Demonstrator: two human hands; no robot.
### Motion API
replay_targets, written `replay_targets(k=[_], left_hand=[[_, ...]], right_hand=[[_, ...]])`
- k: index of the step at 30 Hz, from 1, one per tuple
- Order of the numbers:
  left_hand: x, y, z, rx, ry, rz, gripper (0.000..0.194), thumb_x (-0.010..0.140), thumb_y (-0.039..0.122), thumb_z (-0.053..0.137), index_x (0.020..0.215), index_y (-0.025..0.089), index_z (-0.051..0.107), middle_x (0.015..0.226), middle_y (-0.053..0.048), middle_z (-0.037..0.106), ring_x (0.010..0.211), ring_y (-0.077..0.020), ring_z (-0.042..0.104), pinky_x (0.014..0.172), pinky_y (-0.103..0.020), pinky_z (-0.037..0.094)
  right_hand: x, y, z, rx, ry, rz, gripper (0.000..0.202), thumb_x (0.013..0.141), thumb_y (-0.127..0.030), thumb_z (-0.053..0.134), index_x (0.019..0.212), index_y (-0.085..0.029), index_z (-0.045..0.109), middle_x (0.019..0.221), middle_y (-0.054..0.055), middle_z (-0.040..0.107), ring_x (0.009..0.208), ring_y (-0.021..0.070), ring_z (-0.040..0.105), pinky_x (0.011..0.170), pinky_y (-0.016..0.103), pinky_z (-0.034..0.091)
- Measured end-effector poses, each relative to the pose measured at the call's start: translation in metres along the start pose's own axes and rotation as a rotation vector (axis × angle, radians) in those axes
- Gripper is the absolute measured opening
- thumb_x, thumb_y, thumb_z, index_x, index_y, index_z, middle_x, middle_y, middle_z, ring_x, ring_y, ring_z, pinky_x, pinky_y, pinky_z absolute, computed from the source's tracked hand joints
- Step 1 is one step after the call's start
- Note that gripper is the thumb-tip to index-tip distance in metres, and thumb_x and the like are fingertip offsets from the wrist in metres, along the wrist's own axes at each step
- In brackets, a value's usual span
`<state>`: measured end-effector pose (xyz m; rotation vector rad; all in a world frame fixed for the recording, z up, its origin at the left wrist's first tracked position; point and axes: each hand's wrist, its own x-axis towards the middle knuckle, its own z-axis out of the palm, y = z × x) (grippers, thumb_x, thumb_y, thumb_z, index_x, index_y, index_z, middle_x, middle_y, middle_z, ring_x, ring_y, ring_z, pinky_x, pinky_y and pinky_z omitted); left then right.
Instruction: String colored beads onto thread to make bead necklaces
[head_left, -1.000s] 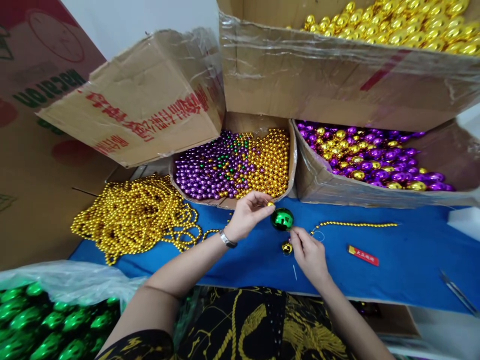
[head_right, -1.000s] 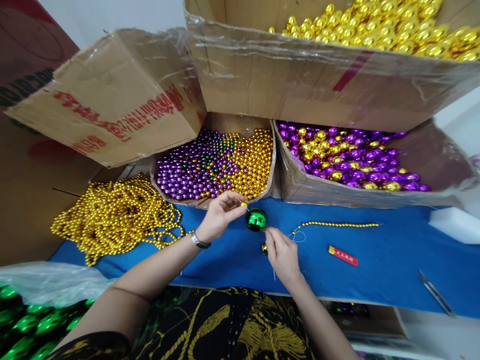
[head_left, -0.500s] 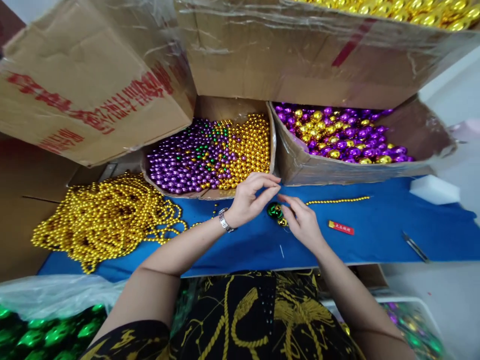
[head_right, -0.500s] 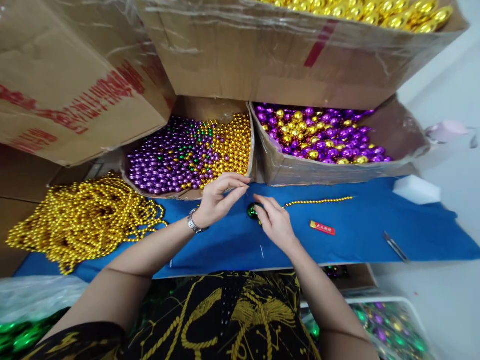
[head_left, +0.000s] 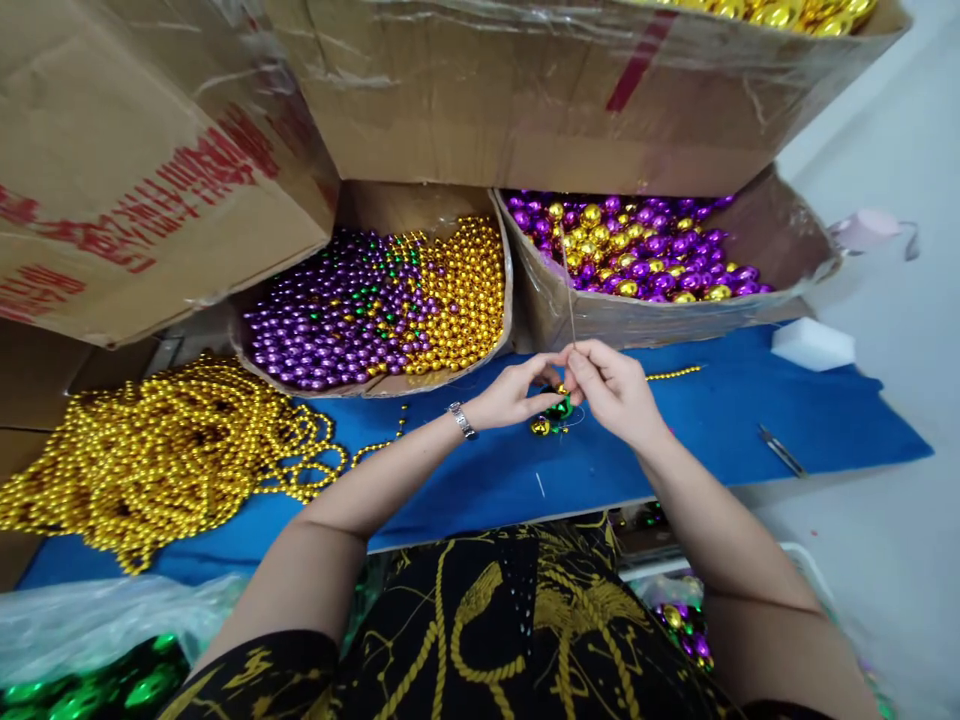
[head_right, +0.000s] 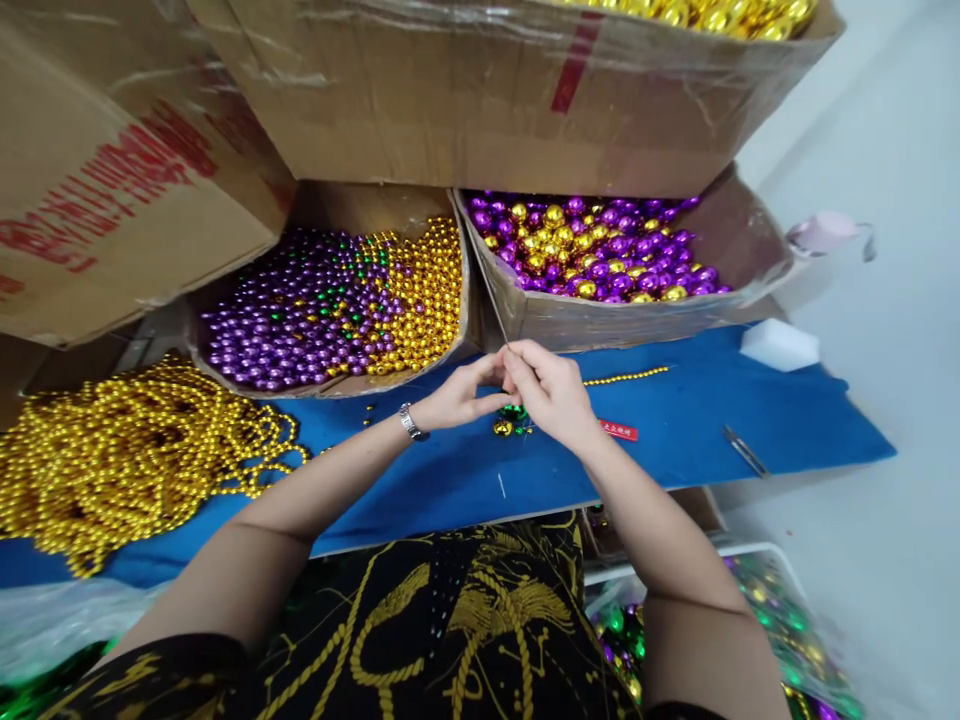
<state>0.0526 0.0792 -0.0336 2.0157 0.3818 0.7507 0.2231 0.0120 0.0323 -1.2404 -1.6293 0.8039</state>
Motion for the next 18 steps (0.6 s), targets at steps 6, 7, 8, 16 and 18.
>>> replay_targets(k=[6,7,8,16,18], left_hand=[[0.016,0.013,0.017,0.305,-0.085,0.18,0.045,0.087,0.044,0.067,0.121,0.017,0.058,0.12,-0.012,0.063,0.112,-0.0243,0.058,0.098,-0.041,0.049],[0.017,0.013,0.02,0.357,-0.105,0.187,0.039,0.089,0.041,0.065,0.119,0.017,0.059,0.117,-0.011,0.064,0.11,-0.0236,0.059,0.097,-0.04,0.049],[0.016,0.011,0.023,0.424,-0.111,0.187,0.031,0.091,0.036,0.062,0.115,0.016,0.06,0.114,-0.011,0.065,0.108,-0.0232,0.059,0.096,-0.04,0.05],[-0.009,-0.019,0.012,0.893,0.102,0.247,0.036,0.095,0.024,0.054,0.13,0.015,0.052,0.125,-0.014,0.063,0.127,-0.0297,0.051,0.104,-0.049,0.047],[-0.018,-0.029,0.014,0.881,0.084,0.235,0.042,0.093,0.026,0.057,0.133,0.013,0.049,0.123,-0.014,0.064,0.124,-0.0295,0.053,0.101,-0.047,0.05]], right_hand=[[0.008,-0.046,-0.021,0.302,0.14,-0.094,0.022,0.097,-0.04,0.053,0.094,-0.021,0.063,0.063,-0.005,0.054,0.055,0.006,0.054,0.055,0.02,0.047],[0.008,-0.053,-0.025,0.33,0.156,-0.115,0.021,0.097,-0.039,0.054,0.093,-0.021,0.063,0.063,-0.005,0.053,0.055,0.006,0.053,0.055,0.02,0.046],[0.007,-0.059,-0.031,0.349,0.182,-0.141,0.019,0.097,-0.038,0.055,0.093,-0.021,0.064,0.063,-0.005,0.052,0.055,0.006,0.053,0.054,0.02,0.046],[-0.034,-0.048,-0.079,0.559,0.41,-0.198,0.011,0.096,-0.028,0.058,0.092,-0.02,0.065,0.06,-0.005,0.05,0.05,0.0062,0.05,0.048,0.02,0.042],[-0.043,-0.039,-0.08,0.577,0.454,-0.182,0.011,0.096,-0.028,0.058,0.091,-0.02,0.065,0.061,-0.004,0.052,0.049,0.0067,0.05,0.047,0.021,0.042]])
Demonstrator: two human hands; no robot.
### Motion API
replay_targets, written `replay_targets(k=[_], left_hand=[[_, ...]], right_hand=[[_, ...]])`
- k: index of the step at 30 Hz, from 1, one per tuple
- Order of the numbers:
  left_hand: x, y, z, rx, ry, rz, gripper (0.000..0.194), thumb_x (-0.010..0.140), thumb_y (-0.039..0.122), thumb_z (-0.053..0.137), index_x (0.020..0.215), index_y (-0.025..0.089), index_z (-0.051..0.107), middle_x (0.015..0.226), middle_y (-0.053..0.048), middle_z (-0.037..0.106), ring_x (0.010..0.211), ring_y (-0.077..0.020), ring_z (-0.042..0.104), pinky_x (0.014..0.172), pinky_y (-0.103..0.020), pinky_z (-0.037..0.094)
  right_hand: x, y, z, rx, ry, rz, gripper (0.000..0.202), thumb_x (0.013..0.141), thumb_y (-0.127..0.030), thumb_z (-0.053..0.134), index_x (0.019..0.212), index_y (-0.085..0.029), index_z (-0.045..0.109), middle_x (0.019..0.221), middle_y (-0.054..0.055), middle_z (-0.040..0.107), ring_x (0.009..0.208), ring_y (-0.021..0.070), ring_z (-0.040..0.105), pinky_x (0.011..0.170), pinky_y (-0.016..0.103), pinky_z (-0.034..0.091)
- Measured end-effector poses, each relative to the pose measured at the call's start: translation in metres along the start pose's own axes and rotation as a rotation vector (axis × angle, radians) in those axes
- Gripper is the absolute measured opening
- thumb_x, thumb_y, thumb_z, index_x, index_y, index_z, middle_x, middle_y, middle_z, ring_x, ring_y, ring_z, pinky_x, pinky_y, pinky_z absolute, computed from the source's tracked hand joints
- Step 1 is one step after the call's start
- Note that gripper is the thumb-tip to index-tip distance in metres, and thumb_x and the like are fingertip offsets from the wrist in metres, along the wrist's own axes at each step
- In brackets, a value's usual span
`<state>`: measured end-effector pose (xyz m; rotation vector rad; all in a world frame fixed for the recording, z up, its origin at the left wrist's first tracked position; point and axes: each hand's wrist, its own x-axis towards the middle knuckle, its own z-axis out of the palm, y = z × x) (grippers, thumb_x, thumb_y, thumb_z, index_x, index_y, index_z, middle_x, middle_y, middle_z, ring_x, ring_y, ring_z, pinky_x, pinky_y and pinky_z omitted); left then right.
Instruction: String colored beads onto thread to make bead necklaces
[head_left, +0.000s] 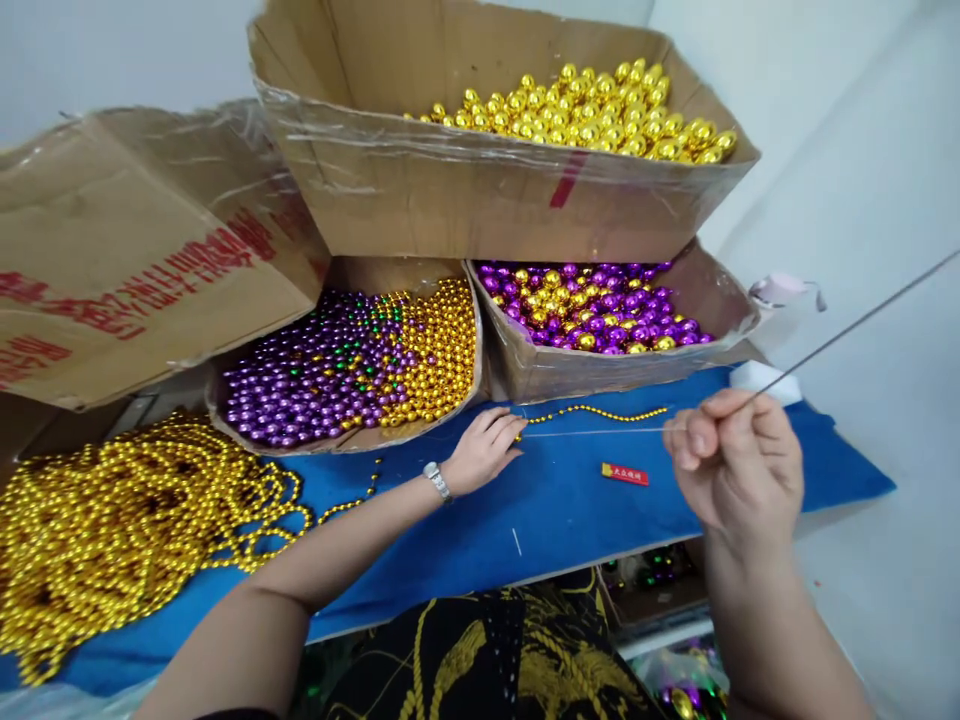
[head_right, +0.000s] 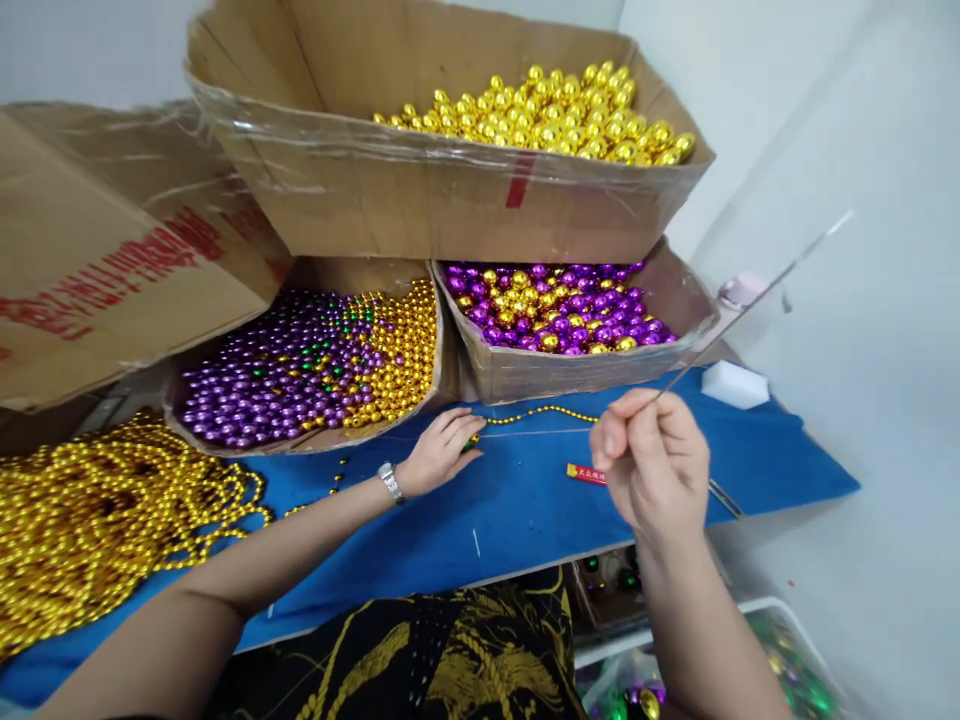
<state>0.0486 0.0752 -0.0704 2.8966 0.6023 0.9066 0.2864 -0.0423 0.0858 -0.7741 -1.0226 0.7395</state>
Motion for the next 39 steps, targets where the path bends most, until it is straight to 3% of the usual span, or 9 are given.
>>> replay_targets(k=[5,10,14,18,21,25,31,34,39], left_hand=[[-0.018,0.001,0.014,-0.193,-0.055,-0.147,0.06,0.091,0.032,0.062,0.143,0.017,0.036,0.125,-0.015,0.061,0.125,-0.0288,0.053,0.101,-0.048,0.052],[-0.024,0.004,0.004,-0.306,-0.036,-0.251,0.063,0.087,0.035,0.067,0.14,0.017,0.039,0.134,-0.019,0.051,0.13,-0.0291,0.05,0.105,-0.049,0.049],[-0.038,0.007,-0.008,-0.295,-0.082,-0.096,0.045,0.09,0.029,0.063,0.131,0.018,0.048,0.126,-0.014,0.06,0.131,-0.0286,0.047,0.105,-0.051,0.047],[-0.062,0.01,-0.018,-0.238,-0.22,-0.089,0.035,0.093,0.019,0.055,0.127,0.02,0.055,0.134,-0.014,0.057,0.135,-0.0285,0.042,0.106,-0.052,0.045],[-0.071,0.013,-0.028,-0.172,-0.401,-0.085,0.032,0.089,0.016,0.053,0.119,0.021,0.062,0.137,-0.014,0.055,0.139,-0.0335,0.037,0.109,-0.06,0.036],[-0.058,0.013,-0.041,-0.217,-0.512,-0.16,0.053,0.075,0.022,0.061,0.128,0.02,0.057,0.135,-0.012,0.057,0.139,-0.0358,0.036,0.113,-0.065,0.023],[-0.029,0.015,-0.042,-0.326,-0.523,-0.168,0.044,0.081,0.044,0.063,0.117,0.02,0.063,0.122,-0.011,0.064,0.118,-0.0296,0.054,0.107,-0.051,0.038],[-0.032,0.019,-0.029,-0.186,-0.486,-0.154,0.054,0.082,0.059,0.063,0.116,0.017,0.064,0.123,-0.014,0.063,0.123,-0.035,0.05,0.107,-0.058,0.034],[-0.049,0.003,-0.008,-0.072,-0.463,-0.189,0.041,0.091,0.033,0.059,0.128,0.015,0.056,0.134,-0.016,0.058,0.135,-0.0371,0.038,0.108,-0.06,0.032]], right_hand=[[-0.014,-0.006,0.001,-0.009,0.054,-0.13,0.01,0.094,-0.026,0.06,0.089,-0.02,0.067,0.06,-0.003,0.056,0.045,0.0074,0.051,0.044,0.021,0.04],[-0.033,-0.016,-0.002,0.168,-0.164,0.004,0.007,0.093,-0.023,0.061,0.093,-0.021,0.067,0.051,-0.006,0.048,0.037,0.0063,0.044,0.038,0.02,0.037],[-0.052,0.01,-0.017,-0.026,-0.379,0.251,0.012,0.095,-0.03,0.057,0.098,-0.022,0.066,0.055,-0.003,0.057,0.045,0.0096,0.054,0.045,0.023,0.046],[-0.057,0.043,-0.028,-0.063,-0.208,0.282,0.018,0.096,-0.035,0.056,0.101,-0.021,0.066,0.062,-0.001,0.059,0.051,0.0106,0.055,0.049,0.025,0.047],[-0.052,0.056,-0.03,-0.005,-0.231,0.324,0.015,0.095,-0.031,0.057,0.098,-0.021,0.067,0.063,-0.001,0.059,0.055,0.0105,0.056,0.051,0.024,0.046],[-0.049,0.07,-0.028,0.053,-0.249,0.354,0.017,0.097,-0.034,0.054,0.103,-0.022,0.065,0.059,-0.004,0.053,0.051,0.0092,0.051,0.049,0.023,0.043],[-0.058,0.097,-0.031,-0.157,-0.266,0.47,0.022,0.097,-0.038,0.053,0.102,-0.019,0.064,0.06,-0.004,0.051,0.055,0.009,0.051,0.054,0.024,0.043],[-0.057,0.086,-0.031,-0.129,-0.225,0.422,0.023,0.096,-0.039,0.055,0.103,-0.02,0.064,0.06,-0.004,0.052,0.054,0.0094,0.051,0.053,0.025,0.043],[-0.043,0.04,-0.022,-0.046,-0.134,0.183,0.011,0.093,-0.034,0.061,0.097,-0.027,0.068,0.056,-0.004,0.052,0.047,0.0092,0.048,0.045,0.024,0.038]])
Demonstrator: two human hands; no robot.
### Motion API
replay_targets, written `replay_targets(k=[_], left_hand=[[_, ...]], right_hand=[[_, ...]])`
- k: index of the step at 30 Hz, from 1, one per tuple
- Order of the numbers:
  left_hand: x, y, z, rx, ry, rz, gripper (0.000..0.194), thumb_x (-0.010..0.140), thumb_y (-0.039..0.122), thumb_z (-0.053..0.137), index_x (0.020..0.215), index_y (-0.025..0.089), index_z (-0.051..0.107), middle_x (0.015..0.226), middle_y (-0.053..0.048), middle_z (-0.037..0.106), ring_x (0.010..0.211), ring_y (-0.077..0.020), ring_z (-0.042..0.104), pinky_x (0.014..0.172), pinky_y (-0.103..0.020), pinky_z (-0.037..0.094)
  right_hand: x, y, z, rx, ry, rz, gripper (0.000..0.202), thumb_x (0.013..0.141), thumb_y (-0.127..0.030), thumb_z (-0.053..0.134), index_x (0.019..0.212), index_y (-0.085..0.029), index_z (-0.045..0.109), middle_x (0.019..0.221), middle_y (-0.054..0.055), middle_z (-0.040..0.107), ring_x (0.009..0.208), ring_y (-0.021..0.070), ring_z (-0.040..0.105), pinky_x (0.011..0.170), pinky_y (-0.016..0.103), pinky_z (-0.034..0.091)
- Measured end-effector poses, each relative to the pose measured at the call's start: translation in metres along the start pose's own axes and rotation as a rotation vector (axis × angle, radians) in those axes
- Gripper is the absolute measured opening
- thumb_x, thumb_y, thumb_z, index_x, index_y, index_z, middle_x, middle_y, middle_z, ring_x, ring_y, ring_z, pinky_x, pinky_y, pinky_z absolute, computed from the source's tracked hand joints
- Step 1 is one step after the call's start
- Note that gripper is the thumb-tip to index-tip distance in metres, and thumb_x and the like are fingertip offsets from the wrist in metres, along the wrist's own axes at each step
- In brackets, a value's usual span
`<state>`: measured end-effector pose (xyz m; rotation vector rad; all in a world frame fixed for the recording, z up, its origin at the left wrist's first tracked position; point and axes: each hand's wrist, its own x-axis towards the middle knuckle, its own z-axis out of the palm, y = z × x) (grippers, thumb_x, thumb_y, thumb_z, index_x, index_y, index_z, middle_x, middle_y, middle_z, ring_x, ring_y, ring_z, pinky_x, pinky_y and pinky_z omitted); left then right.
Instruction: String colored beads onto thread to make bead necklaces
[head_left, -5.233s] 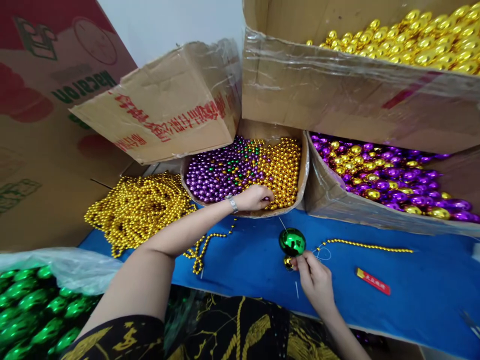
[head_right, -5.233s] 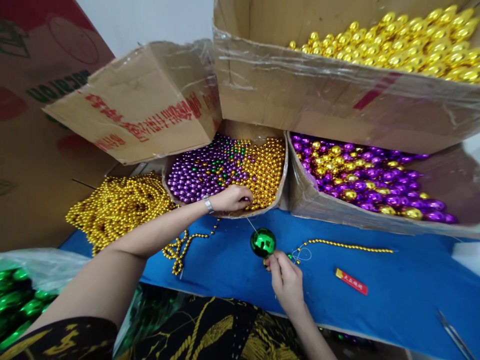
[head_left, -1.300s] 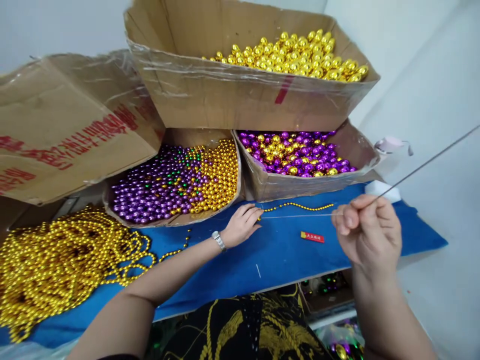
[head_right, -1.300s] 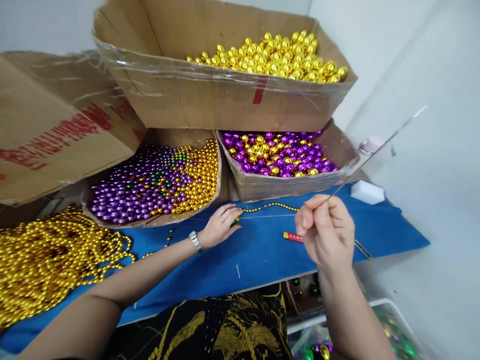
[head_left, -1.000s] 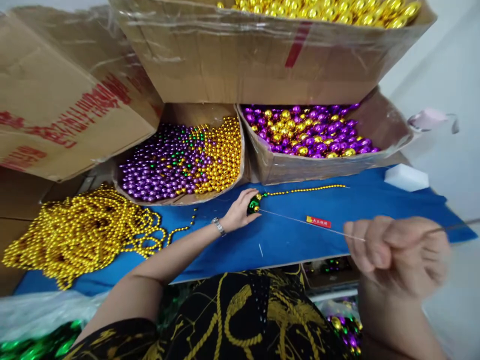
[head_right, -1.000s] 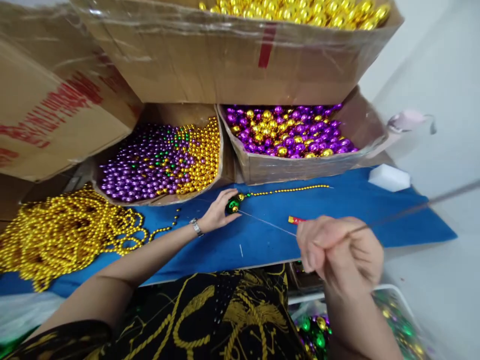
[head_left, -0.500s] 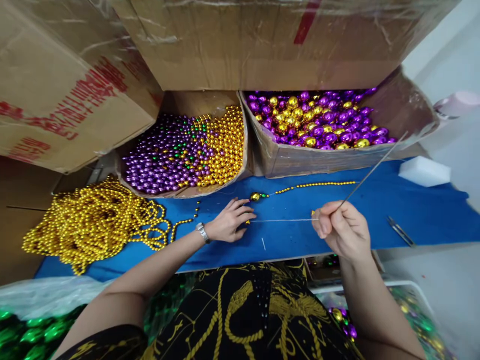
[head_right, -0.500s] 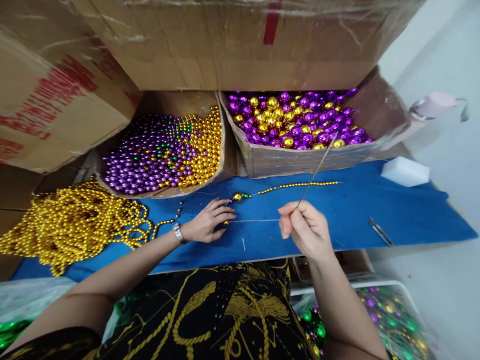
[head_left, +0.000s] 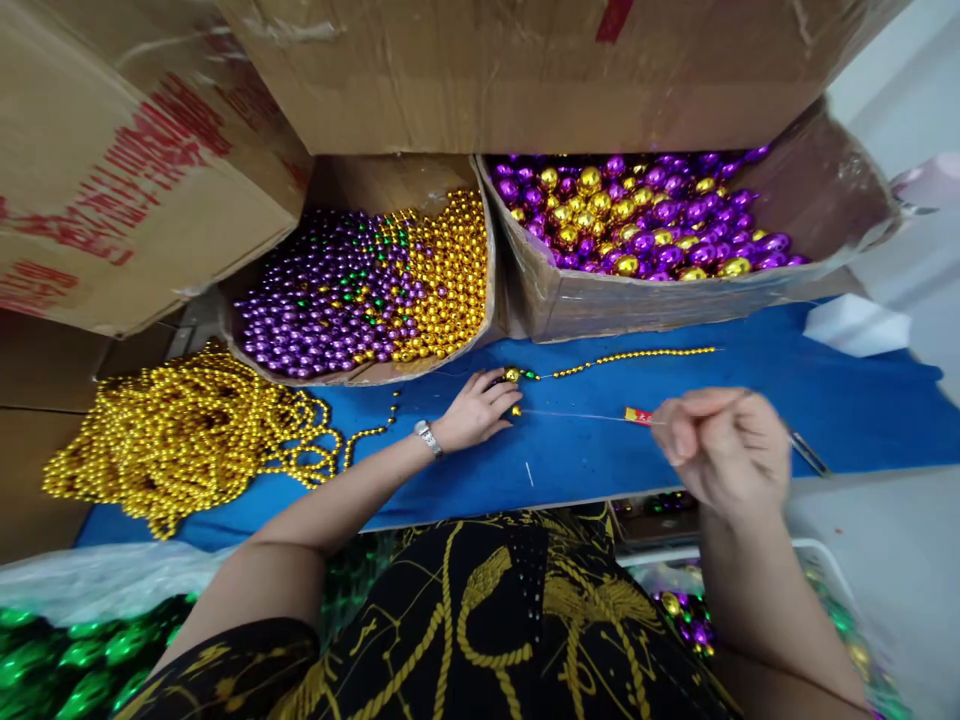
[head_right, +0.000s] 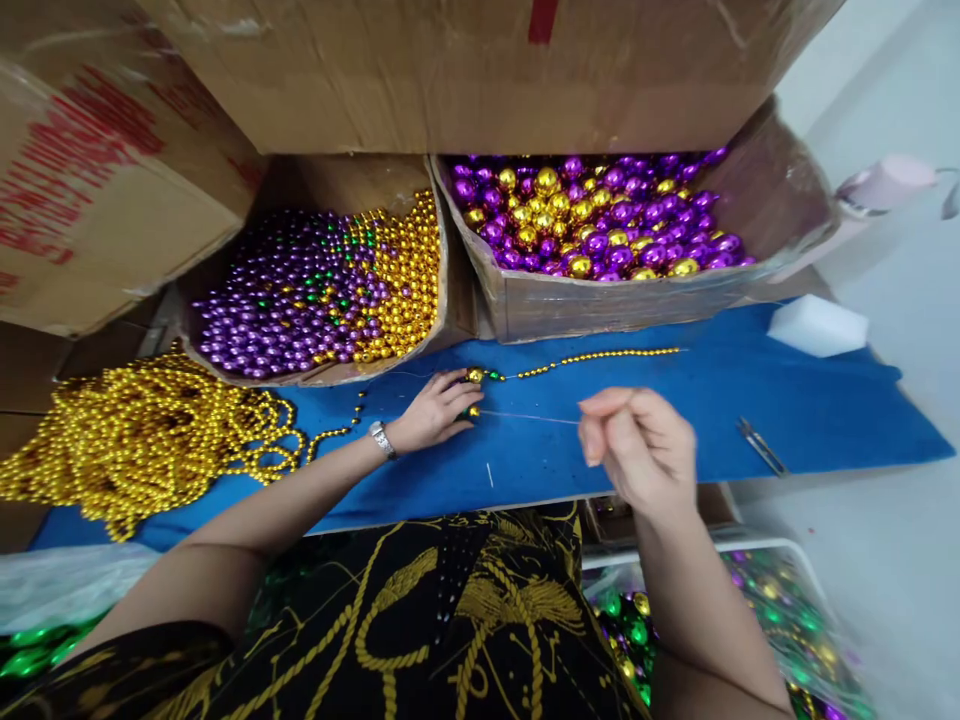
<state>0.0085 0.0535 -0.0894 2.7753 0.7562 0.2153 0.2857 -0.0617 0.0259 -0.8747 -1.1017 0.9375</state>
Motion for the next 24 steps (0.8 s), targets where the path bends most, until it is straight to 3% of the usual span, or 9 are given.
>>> replay_targets(k=[4,9,11,14,16,18,22,24], left_hand=[[0.004,-0.021,0.003,-0.09,0.044,-0.025,0.047,0.09,0.031,0.061,0.134,0.017,0.052,0.138,-0.014,0.056,0.129,-0.0328,0.044,0.103,-0.052,0.042],[0.008,-0.028,-0.003,-0.081,0.019,0.038,0.047,0.088,0.015,0.055,0.134,0.017,0.051,0.145,-0.015,0.049,0.133,-0.0303,0.045,0.111,-0.056,0.034],[0.007,-0.025,-0.006,-0.071,0.005,0.058,0.049,0.086,0.011,0.053,0.134,0.016,0.051,0.144,-0.015,0.05,0.138,-0.0309,0.041,0.114,-0.06,0.028],[0.008,-0.016,-0.017,-0.069,-0.016,0.102,0.064,0.078,0.011,0.057,0.14,0.014,0.044,0.149,-0.018,0.043,0.145,-0.0349,0.028,0.115,-0.064,0.025],[0.011,-0.004,-0.03,-0.067,-0.009,0.146,0.07,0.073,0.011,0.058,0.142,0.015,0.043,0.153,-0.019,0.038,0.147,-0.0373,0.023,0.114,-0.065,0.027],[0.02,0.01,-0.047,-0.088,0.066,0.213,0.063,0.074,0.009,0.055,0.137,0.016,0.048,0.148,-0.017,0.044,0.146,-0.0356,0.027,0.112,-0.06,0.033],[0.056,0.034,-0.099,-0.18,0.381,0.34,0.038,0.085,0.008,0.051,0.121,0.016,0.057,0.122,-0.014,0.063,0.126,-0.0242,0.052,0.103,-0.041,0.05],[0.084,0.036,-0.128,-0.175,0.501,0.323,0.03,0.088,0.011,0.051,0.117,0.015,0.059,0.113,-0.012,0.066,0.111,-0.0201,0.06,0.094,-0.036,0.054]], right_hand=[[0.005,-0.028,0.002,-0.016,0.156,-0.209,0.005,0.089,-0.031,0.068,0.092,-0.031,0.072,0.055,-0.003,0.053,0.041,0.0096,0.043,0.038,0.027,0.034],[0.008,-0.04,0.0,-0.133,0.338,-0.301,0.002,0.084,-0.034,0.073,0.086,-0.033,0.074,0.062,-0.001,0.057,0.047,0.0127,0.049,0.038,0.031,0.035],[0.009,-0.042,0.001,-0.121,0.33,-0.284,0.004,0.087,-0.034,0.07,0.085,-0.035,0.074,0.056,-0.002,0.051,0.043,0.0118,0.045,0.036,0.03,0.033],[0.009,-0.04,0.004,-0.067,0.201,-0.255,0.004,0.087,-0.033,0.069,0.088,-0.032,0.073,0.052,-0.002,0.048,0.041,0.011,0.043,0.035,0.028,0.032],[0.007,-0.033,0.004,-0.053,0.127,-0.237,0.007,0.089,-0.033,0.066,0.092,-0.029,0.072,0.054,-0.002,0.051,0.043,0.0111,0.046,0.039,0.027,0.037],[0.004,-0.024,0.002,-0.061,0.092,-0.194,0.01,0.091,-0.034,0.064,0.095,-0.028,0.071,0.056,-0.001,0.055,0.046,0.0116,0.05,0.043,0.027,0.041],[0.002,-0.005,-0.008,-0.161,0.088,-0.074,0.018,0.09,-0.04,0.063,0.093,-0.024,0.071,0.06,0.001,0.059,0.047,0.0128,0.053,0.044,0.027,0.045],[0.0,0.001,-0.013,-0.189,0.062,-0.048,0.021,0.09,-0.041,0.062,0.092,-0.022,0.072,0.061,0.003,0.06,0.049,0.0132,0.054,0.043,0.027,0.045]])
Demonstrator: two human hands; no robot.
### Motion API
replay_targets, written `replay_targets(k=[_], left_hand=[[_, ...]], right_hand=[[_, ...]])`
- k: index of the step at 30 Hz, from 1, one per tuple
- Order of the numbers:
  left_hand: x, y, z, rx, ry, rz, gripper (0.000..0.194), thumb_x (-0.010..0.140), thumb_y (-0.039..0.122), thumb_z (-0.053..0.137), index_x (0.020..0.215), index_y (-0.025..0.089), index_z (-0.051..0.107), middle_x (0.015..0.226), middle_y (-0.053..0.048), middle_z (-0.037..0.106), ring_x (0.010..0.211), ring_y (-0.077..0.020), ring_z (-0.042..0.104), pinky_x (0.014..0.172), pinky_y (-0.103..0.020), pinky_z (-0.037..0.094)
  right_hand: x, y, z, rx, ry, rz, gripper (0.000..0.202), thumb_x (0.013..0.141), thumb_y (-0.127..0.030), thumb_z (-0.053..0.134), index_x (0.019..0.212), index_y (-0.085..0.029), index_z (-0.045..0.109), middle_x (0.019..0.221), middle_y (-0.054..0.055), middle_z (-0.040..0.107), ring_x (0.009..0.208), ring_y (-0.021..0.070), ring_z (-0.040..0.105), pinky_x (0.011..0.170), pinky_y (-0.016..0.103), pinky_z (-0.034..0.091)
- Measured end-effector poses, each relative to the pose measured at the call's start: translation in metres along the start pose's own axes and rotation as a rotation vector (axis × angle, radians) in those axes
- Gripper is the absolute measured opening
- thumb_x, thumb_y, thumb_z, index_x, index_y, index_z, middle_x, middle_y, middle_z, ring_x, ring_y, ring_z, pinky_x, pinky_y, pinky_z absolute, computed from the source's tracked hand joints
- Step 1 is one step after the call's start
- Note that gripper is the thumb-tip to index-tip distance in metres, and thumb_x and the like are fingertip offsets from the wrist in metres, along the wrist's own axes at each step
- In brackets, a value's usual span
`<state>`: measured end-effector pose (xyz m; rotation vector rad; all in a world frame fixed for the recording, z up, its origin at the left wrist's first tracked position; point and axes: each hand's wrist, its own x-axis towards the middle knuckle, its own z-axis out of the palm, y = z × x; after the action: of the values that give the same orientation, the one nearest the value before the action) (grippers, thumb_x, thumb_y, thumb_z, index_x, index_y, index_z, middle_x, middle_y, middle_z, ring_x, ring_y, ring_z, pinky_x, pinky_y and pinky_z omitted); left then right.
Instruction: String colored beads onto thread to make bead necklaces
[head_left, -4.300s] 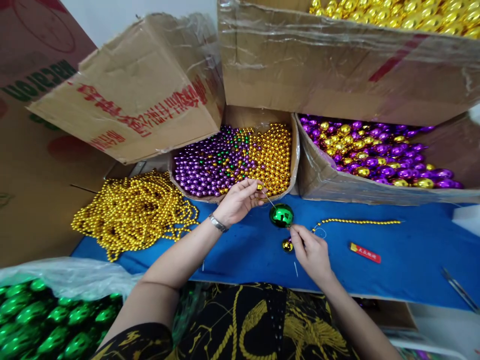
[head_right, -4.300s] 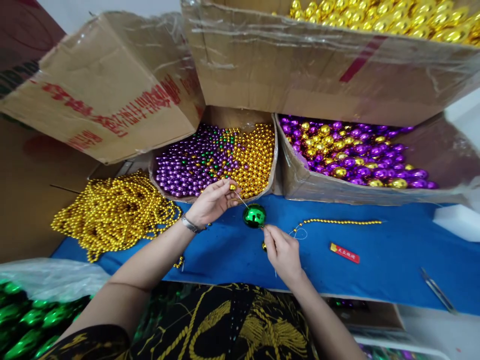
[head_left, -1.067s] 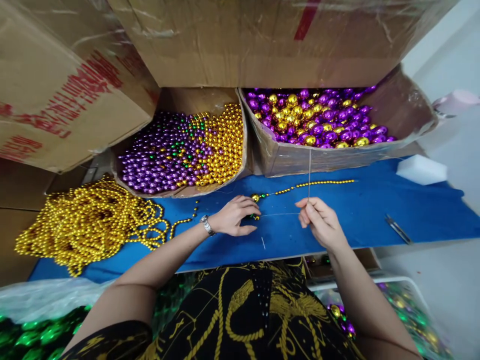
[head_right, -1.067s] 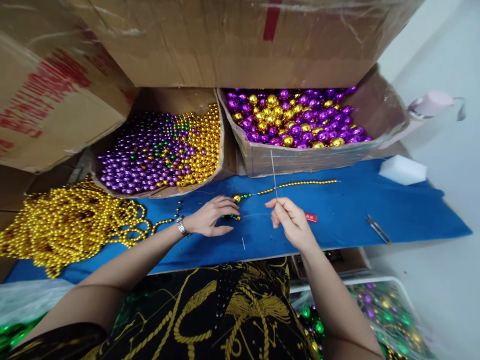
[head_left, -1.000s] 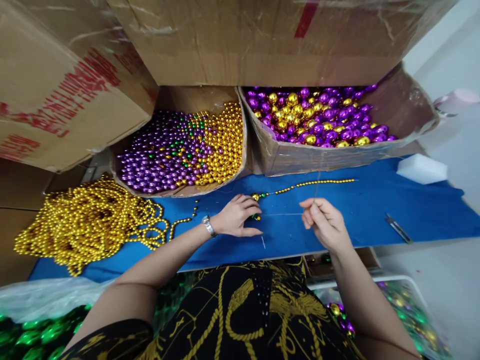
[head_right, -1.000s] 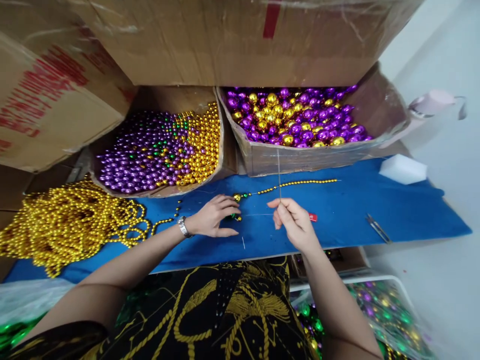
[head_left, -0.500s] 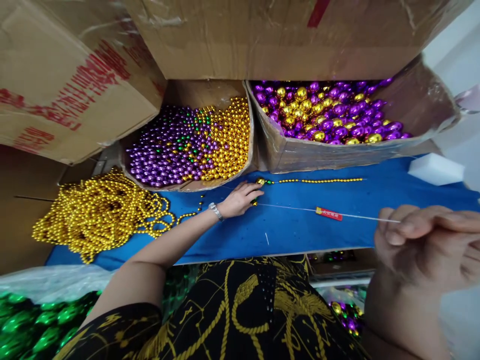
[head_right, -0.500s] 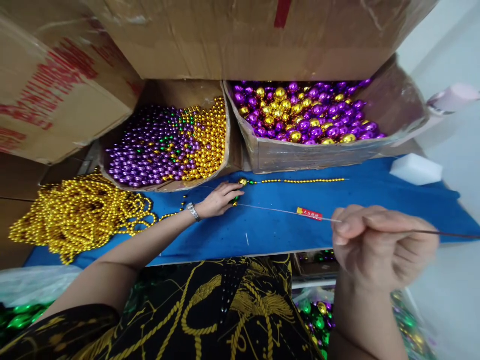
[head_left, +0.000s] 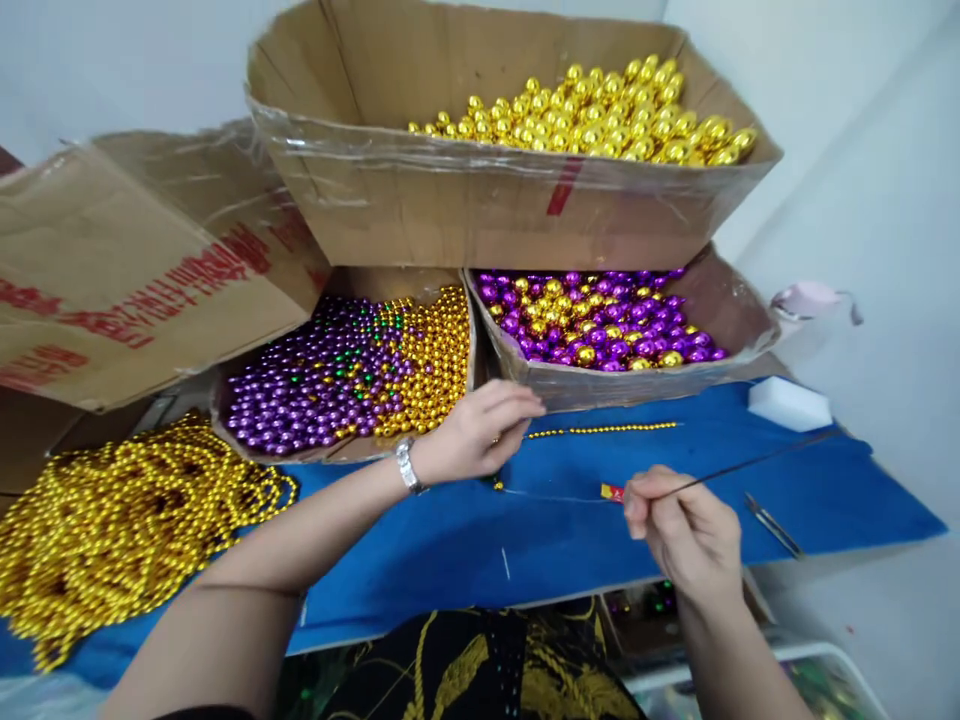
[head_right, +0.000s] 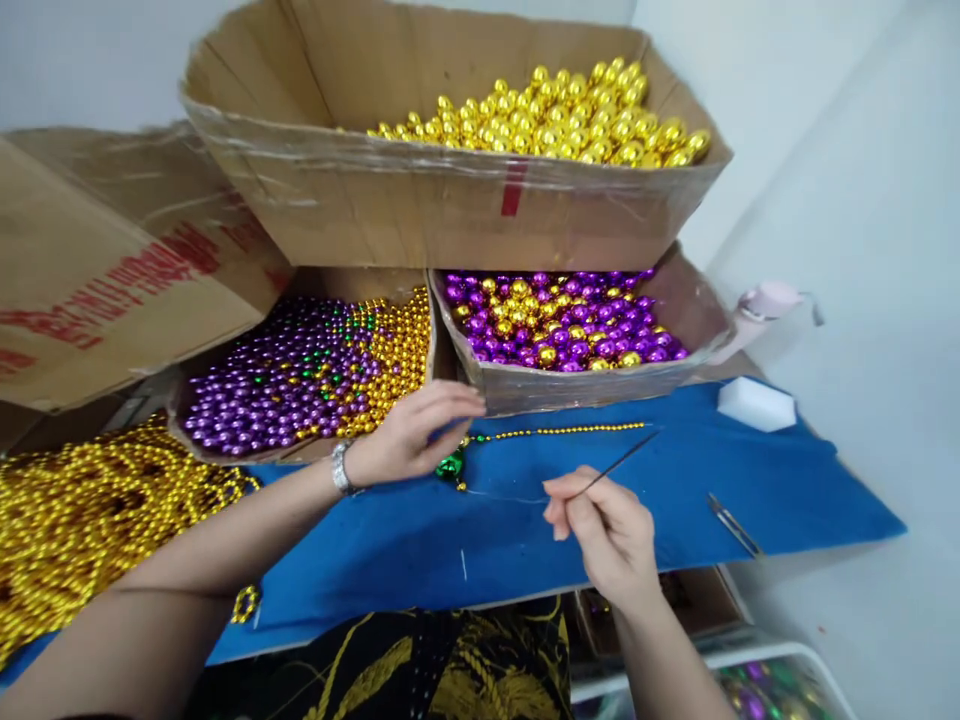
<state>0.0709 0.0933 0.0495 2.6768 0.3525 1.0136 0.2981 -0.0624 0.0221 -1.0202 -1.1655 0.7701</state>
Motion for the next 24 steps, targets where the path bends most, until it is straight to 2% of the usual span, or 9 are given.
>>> replay_targets(k=[2,3,6,8,11,13,18,21,24], left_hand=[[0.039,-0.017,-0.008,0.081,0.026,-0.065,0.024,0.091,0.016,0.051,0.112,0.013,0.062,0.105,-0.011,0.068,0.099,-0.0188,0.063,0.088,-0.034,0.054],[0.058,-0.029,-0.01,0.134,-0.011,-0.111,0.023,0.092,0.018,0.05,0.109,0.012,0.063,0.102,-0.011,0.069,0.096,-0.0192,0.064,0.087,-0.035,0.054],[0.108,-0.068,-0.003,0.336,-0.311,-0.275,0.025,0.09,0.02,0.049,0.106,0.01,0.067,0.096,-0.013,0.07,0.089,-0.0227,0.067,0.084,-0.038,0.054],[0.133,-0.089,0.008,0.481,-0.534,-0.354,0.03,0.088,0.018,0.05,0.111,0.01,0.067,0.096,-0.016,0.07,0.089,-0.0263,0.067,0.081,-0.04,0.054],[0.157,-0.108,0.025,0.6,-0.795,-0.419,0.035,0.083,0.016,0.055,0.116,0.013,0.068,0.104,-0.018,0.069,0.098,-0.0312,0.066,0.08,-0.042,0.053],[0.166,-0.114,0.033,0.615,-0.896,-0.446,0.035,0.082,0.019,0.058,0.114,0.015,0.069,0.109,-0.019,0.069,0.101,-0.0325,0.064,0.082,-0.044,0.052],[0.171,-0.119,0.039,0.631,-0.958,-0.45,0.035,0.081,0.027,0.063,0.112,0.013,0.071,0.109,-0.019,0.068,0.101,-0.0325,0.063,0.084,-0.044,0.051],[0.17,-0.114,0.041,0.619,-0.824,-0.413,0.032,0.087,0.034,0.055,0.106,0.013,0.072,0.106,-0.018,0.069,0.097,-0.0294,0.063,0.082,-0.038,0.049],[0.17,-0.106,0.048,0.384,-0.763,-0.275,0.039,0.093,0.04,0.044,0.099,0.013,0.072,0.097,-0.013,0.07,0.087,-0.0219,0.063,0.077,-0.031,0.045]], right_hand=[[-0.002,0.006,-0.003,-0.011,-0.024,0.007,0.021,0.09,-0.039,0.061,0.095,-0.022,0.072,0.062,0.003,0.061,0.05,0.0134,0.055,0.043,0.027,0.047],[-0.003,0.008,-0.004,-0.015,-0.027,0.011,0.021,0.091,-0.038,0.061,0.097,-0.022,0.072,0.062,0.002,0.06,0.05,0.0133,0.055,0.044,0.027,0.047],[-0.005,0.014,-0.005,-0.028,-0.031,0.026,0.02,0.094,-0.032,0.056,0.103,-0.023,0.071,0.062,0.001,0.06,0.051,0.0124,0.056,0.049,0.027,0.049],[-0.007,0.015,-0.005,-0.048,-0.045,0.039,0.02,0.095,-0.028,0.054,0.105,-0.024,0.071,0.064,0.001,0.06,0.053,0.0117,0.056,0.051,0.026,0.05],[-0.007,0.013,-0.005,-0.093,-0.053,0.044,0.021,0.096,-0.025,0.053,0.106,-0.025,0.071,0.065,0.001,0.061,0.054,0.0114,0.057,0.053,0.026,0.051],[-0.007,0.011,-0.006,-0.114,-0.054,0.037,0.021,0.096,-0.024,0.052,0.106,-0.025,0.071,0.066,0.001,0.06,0.055,0.0113,0.057,0.052,0.025,0.05],[-0.005,0.011,-0.008,-0.144,-0.015,0.031,0.021,0.096,-0.024,0.053,0.105,-0.024,0.071,0.065,0.0,0.06,0.054,0.0104,0.057,0.05,0.022,0.049],[-0.003,0.015,-0.01,-0.136,-0.034,0.035,0.021,0.097,-0.024,0.052,0.107,-0.024,0.07,0.066,0.0,0.061,0.056,0.0098,0.057,0.052,0.022,0.05],[-0.003,0.02,-0.01,-0.126,-0.043,0.041,0.022,0.097,-0.024,0.051,0.108,-0.022,0.07,0.066,-0.001,0.06,0.057,0.0088,0.057,0.053,0.021,0.05]])
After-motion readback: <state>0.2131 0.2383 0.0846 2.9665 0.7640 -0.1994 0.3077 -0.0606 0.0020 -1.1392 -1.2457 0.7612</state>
